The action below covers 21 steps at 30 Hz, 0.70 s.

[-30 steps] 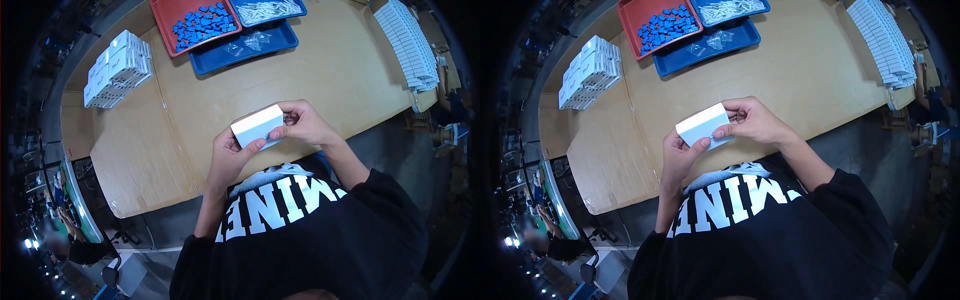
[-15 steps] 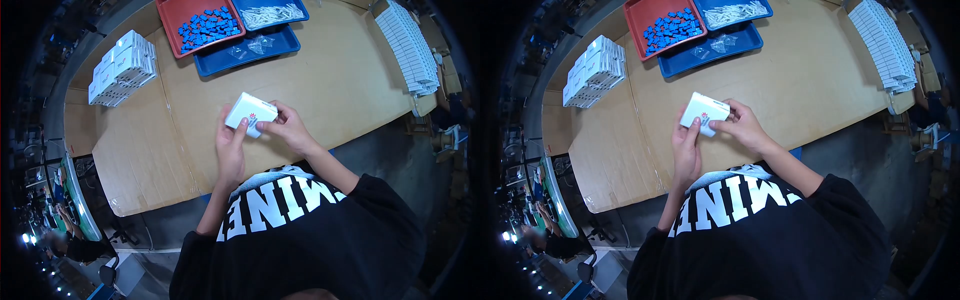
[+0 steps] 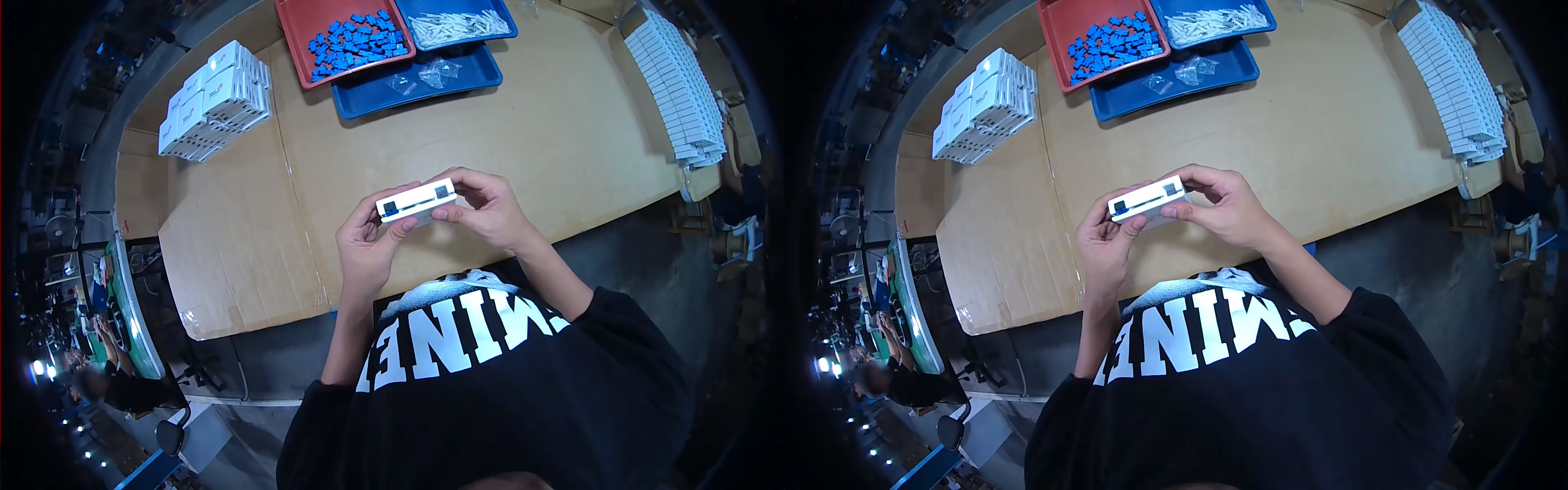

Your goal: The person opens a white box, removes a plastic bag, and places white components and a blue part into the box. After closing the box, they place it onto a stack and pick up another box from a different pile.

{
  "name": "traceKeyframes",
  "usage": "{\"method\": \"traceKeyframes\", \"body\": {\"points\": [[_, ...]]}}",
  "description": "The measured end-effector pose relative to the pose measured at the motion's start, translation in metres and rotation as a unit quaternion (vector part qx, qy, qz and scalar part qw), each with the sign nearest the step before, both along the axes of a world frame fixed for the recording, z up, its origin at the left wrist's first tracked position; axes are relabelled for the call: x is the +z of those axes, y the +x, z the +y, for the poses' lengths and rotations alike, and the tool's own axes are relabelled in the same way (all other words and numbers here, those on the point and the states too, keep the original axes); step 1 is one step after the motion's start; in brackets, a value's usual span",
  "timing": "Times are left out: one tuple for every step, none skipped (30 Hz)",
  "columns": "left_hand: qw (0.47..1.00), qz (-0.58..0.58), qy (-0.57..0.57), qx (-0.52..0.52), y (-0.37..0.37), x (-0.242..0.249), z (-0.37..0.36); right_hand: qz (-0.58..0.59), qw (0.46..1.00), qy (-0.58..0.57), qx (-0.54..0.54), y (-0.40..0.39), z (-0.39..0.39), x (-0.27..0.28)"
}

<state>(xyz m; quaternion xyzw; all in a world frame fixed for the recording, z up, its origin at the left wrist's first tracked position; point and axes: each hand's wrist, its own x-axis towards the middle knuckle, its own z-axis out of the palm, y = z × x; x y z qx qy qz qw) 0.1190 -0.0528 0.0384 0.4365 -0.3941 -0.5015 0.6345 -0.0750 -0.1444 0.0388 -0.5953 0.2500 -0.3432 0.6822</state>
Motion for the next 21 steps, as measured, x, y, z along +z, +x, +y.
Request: {"method": "traceKeyframes", "body": {"points": [[1.000, 0.000, 0.002, 0.000, 0.001, 0.002, 0.003, 0.000, 1.000, 0.002, 0.000, -0.001, 0.000, 0.001], [1.000, -0.024, -0.007, -0.003, 0.002, 0.003, 0.005, -0.001, 0.999, -0.039, 0.007, -0.003, 0.000, 0.001], [0.999, -0.049, -0.017, -0.006, 0.002, 0.004, 0.006, -0.002, 0.997, -0.081, 0.014, -0.004, 0.000, 0.002], [0.999, -0.049, -0.018, -0.006, 0.002, 0.004, 0.007, -0.002, 0.997, -0.081, 0.014, -0.004, 0.001, 0.002], [0.999, -0.048, -0.025, -0.003, 0.001, 0.004, 0.007, -0.008, 0.996, -0.094, 0.005, -0.003, 0.002, 0.003], [0.998, -0.048, -0.033, 0.001, 0.001, 0.004, 0.007, -0.015, 0.994, -0.107, -0.003, -0.002, 0.002, 0.004], [0.998, -0.048, -0.034, 0.002, 0.000, 0.005, 0.007, -0.015, 0.994, -0.109, -0.002, -0.002, 0.002, 0.005], [0.999, -0.039, -0.034, 0.004, -0.002, 0.006, 0.008, -0.007, 0.992, -0.124, -0.008, -0.003, 0.002, 0.007], [0.999, -0.030, -0.033, 0.006, -0.003, 0.008, 0.008, 0.000, 0.990, -0.140, -0.013, -0.003, 0.003, 0.008], [0.999, -0.030, -0.034, 0.006, -0.004, 0.007, 0.009, 0.000, 0.990, -0.141, -0.013, -0.003, 0.003, 0.007], [0.999, -0.034, -0.037, 0.005, -0.004, 0.007, 0.010, -0.002, 0.988, -0.153, -0.019, -0.003, 0.004, 0.004], [0.998, -0.037, -0.041, 0.003, -0.003, 0.006, 0.010, -0.004, 0.986, -0.166, -0.026, -0.003, 0.004, 0.003], [0.998, -0.039, -0.043, 0.003, -0.003, 0.006, 0.010, -0.006, 0.985, -0.168, -0.026, -0.004, 0.005, 0.003], [0.998, -0.038, -0.041, 0.001, -0.002, 0.006, 0.011, -0.004, 0.986, -0.167, -0.018, -0.006, 0.005, 0.004], [0.999, -0.037, -0.039, -0.002, -0.002, 0.006, 0.012, -0.002, 0.986, -0.167, -0.010, -0.007, 0.007, 0.005], [0.998, -0.039, -0.043, -0.001, -0.001, 0.006, 0.013, -0.003, 0.985, -0.170, -0.010, -0.007, 0.008, 0.006], [0.997, -0.063, -0.042, -0.006, 0.001, 0.006, 0.015, -0.016, 0.991, -0.133, -0.008, -0.007, 0.010, 0.006], [0.995, -0.088, -0.042, -0.011, 0.002, 0.008, 0.016, -0.030, 0.995, -0.097, -0.006, -0.007, 0.012, 0.008], [0.995, -0.090, -0.046, -0.010, 0.000, 0.010, 0.015, -0.033, 0.994, -0.101, -0.006, -0.006, 0.015, 0.010], [0.997, -0.037, -0.067, -0.004, -0.004, 0.014, 0.012, -0.047, 0.998, -0.043, -0.011, -0.007, 0.019, 0.011], [0.996, 0.017, -0.087, 0.001, -0.007, 0.017, 0.011, -0.061, 0.998, 0.014, -0.017, -0.007, 0.022, 0.013]]}}
